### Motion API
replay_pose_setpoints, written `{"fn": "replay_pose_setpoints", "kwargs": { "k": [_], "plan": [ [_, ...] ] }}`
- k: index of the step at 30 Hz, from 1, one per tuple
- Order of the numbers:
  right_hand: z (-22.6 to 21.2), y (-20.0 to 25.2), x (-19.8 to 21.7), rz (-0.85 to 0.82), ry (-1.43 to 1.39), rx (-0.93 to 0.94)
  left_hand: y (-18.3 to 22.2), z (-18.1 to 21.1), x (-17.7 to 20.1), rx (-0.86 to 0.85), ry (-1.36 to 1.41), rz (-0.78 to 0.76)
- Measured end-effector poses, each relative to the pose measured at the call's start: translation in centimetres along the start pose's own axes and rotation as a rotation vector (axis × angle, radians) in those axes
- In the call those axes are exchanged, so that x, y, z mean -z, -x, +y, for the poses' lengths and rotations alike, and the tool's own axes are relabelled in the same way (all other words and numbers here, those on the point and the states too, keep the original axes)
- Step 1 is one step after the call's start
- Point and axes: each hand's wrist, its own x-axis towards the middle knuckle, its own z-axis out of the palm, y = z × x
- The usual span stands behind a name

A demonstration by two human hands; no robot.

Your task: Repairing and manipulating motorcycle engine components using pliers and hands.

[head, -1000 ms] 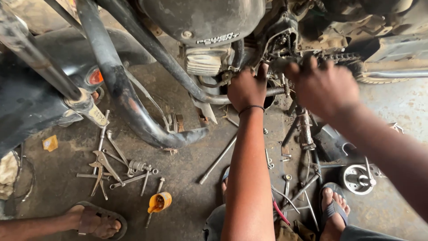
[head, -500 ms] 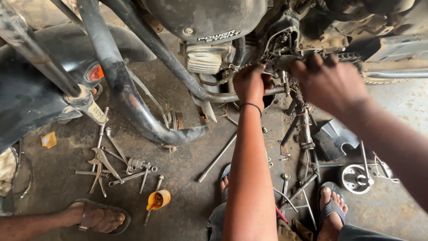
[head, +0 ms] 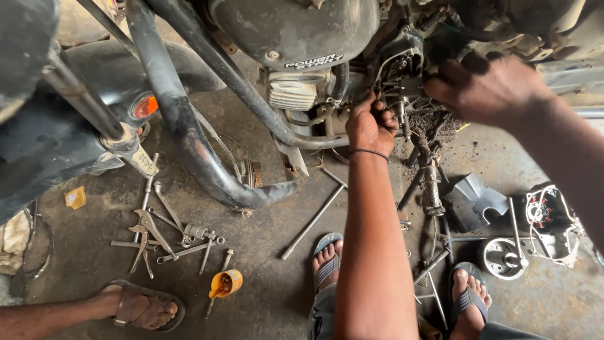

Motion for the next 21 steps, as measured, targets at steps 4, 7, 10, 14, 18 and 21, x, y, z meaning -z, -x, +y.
{"fn": "replay_pose_setpoints", "kwargs": {
  "k": [4,7,10,14,18,21],
  "plan": [
    [-1.3,0.6,0.0,0.028,-0.030,-0.073,-0.2,-1.8,0.1,-0.018,0.111,-0.089],
    [-1.9,0.8,0.8,0.051,-0.118,-0.080,1.0,-2.5,-0.5,-0.161,0.119,-0.048],
    [-2.4,0.6,2.0,0.028,-0.106,-0.110,-0.1,-2.6,-0.9,-0.194,0.211,-0.167],
    [-3.8,0.3,3.7,0.009,-0.042,-0.195,0.5,-2.5,-1.0,-0.247,0.201,-0.016],
    [-4.3,0.9,3.1,0.062,-0.139,-0.158,0.9,-2.3,-1.3,-0.294,0.150,-0.024],
    [-5.5,3.5,2.8,0.159,-0.257,-0.256,2.7,-1.8,-1.8,-0.282,0.170,0.009]
  ]
}}
